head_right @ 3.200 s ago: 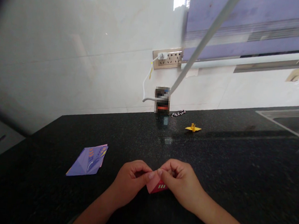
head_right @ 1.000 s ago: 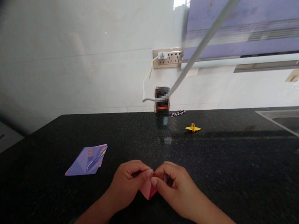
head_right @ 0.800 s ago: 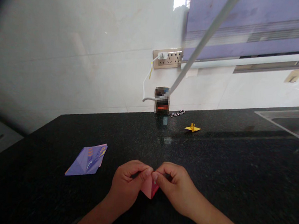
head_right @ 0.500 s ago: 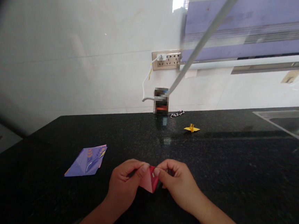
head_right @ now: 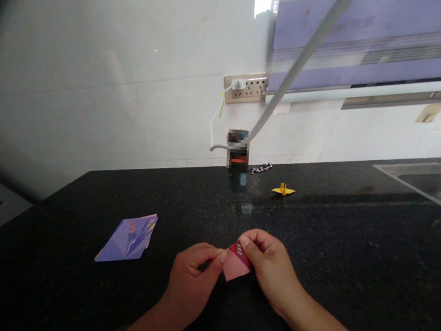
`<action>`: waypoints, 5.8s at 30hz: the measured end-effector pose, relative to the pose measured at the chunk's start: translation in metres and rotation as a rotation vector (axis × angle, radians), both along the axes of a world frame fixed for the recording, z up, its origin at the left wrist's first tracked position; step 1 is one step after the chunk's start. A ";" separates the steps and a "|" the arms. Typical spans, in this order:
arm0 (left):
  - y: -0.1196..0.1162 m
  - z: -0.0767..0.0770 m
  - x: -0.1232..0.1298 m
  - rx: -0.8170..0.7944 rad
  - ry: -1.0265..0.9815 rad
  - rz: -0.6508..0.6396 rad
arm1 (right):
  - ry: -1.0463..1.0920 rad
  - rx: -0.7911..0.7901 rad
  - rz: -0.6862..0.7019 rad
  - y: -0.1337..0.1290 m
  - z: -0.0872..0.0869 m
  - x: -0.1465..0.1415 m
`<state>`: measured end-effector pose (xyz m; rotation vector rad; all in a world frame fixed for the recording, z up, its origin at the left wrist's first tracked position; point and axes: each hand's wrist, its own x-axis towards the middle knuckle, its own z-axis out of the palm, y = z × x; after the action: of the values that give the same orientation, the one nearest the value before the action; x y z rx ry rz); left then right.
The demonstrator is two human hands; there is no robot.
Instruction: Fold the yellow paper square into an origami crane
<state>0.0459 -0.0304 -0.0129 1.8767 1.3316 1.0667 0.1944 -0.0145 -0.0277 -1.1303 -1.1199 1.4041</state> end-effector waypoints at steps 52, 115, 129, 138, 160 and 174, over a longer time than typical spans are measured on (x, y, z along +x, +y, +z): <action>0.016 -0.007 -0.008 -0.405 -0.600 0.034 | -0.071 0.063 0.252 0.009 -0.014 -0.004; 0.023 -0.013 -0.019 -0.709 -0.709 -0.116 | -0.104 0.114 0.222 0.005 -0.009 -0.001; 0.023 -0.015 -0.020 -0.725 -0.722 -0.123 | -0.578 0.627 0.111 0.009 -0.015 0.009; 0.026 -0.008 -0.026 -0.753 -0.809 -0.121 | -0.898 1.085 0.376 0.020 -0.008 0.025; 0.029 -0.007 -0.029 -0.802 -0.831 -0.091 | -0.918 1.026 0.520 0.016 0.007 0.022; 0.026 -0.010 -0.025 -0.704 -0.681 -0.062 | -0.526 0.639 0.490 0.005 0.007 0.012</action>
<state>0.0213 -0.0042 -0.0225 0.9119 1.0322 0.9143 0.2062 -0.0095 -0.0207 -0.7872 -2.1491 0.9659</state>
